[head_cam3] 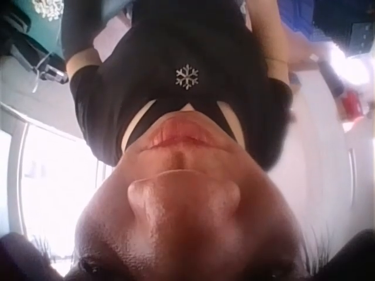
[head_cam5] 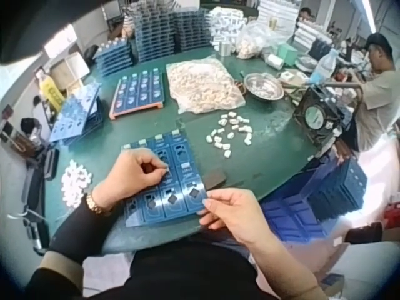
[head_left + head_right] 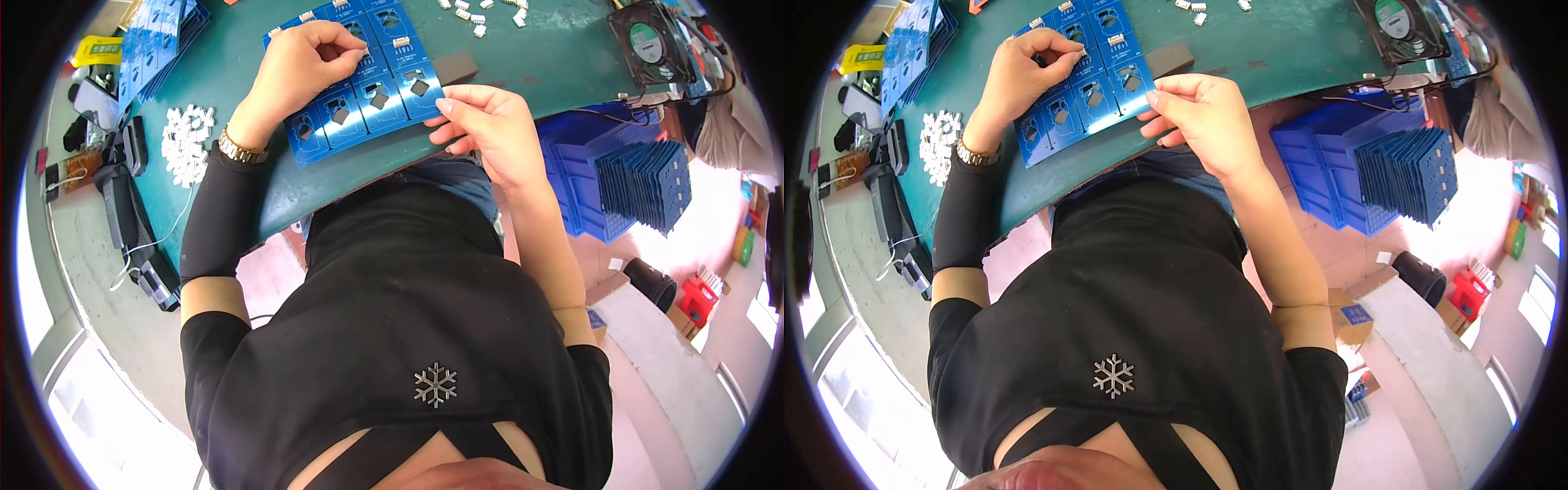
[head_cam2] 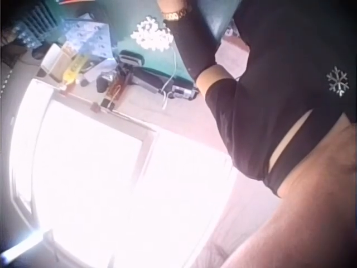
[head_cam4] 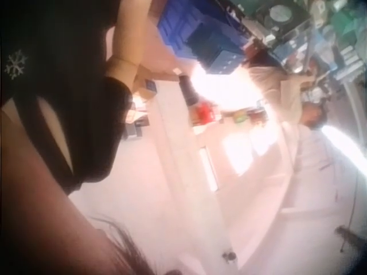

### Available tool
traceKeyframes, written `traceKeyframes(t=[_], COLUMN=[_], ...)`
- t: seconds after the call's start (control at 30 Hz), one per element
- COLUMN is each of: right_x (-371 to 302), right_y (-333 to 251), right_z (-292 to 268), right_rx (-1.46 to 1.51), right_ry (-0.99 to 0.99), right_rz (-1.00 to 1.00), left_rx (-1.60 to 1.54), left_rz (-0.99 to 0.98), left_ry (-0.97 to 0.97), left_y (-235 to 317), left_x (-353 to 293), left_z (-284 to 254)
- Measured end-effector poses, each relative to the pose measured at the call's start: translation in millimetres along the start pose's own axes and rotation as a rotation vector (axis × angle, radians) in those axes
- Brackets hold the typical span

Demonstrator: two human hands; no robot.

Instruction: The person assembles small white electronic components into blue circuit board panels by hand on a factory workbench.

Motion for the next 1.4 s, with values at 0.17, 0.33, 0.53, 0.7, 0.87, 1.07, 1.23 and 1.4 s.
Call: traceKeyframes(t=[0.17,0.33,0.53,0.7,0.87,1.07,1.23,1.4], right_x=[0,0,3,2,-2,0,0,-9], right_y=[-1,-2,0,1,4,1,-1,5], right_z=[0,1,1,2,6,3,-1,-14], right_rx=[0.018,0.007,0.043,0.037,0.025,0.019,0.010,0.106], right_ry=[-0.028,-0.032,0.000,0.028,0.042,0.055,0.016,-0.021], right_rz=[0.022,0.024,-0.025,-0.011,-0.037,-0.083,-0.134,-0.150], left_rx=[-0.017,0.009,0.135,0.433,0.516,0.433,0.530,0.534], left_rz=[-0.001,0.103,0.204,0.357,0.327,0.273,0.321,0.239], left_ry=[0.039,0.037,0.041,0.042,0.021,0.072,-0.043,0.261], left_y=[-3,0,14,33,33,31,44,51], left_x=[-3,-1,-3,-9,-16,-9,-11,-43], left_z=[2,2,2,-2,0,-7,-13,-63])
Point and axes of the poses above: each hand's wrist, its own x-axis towards the middle knuckle, its own z-axis out of the palm, y = z × x, the point moved 6 cm from there along x, towards the middle knuckle, and after that the axes turned 15 degrees about -y, right-handed, at the moved point
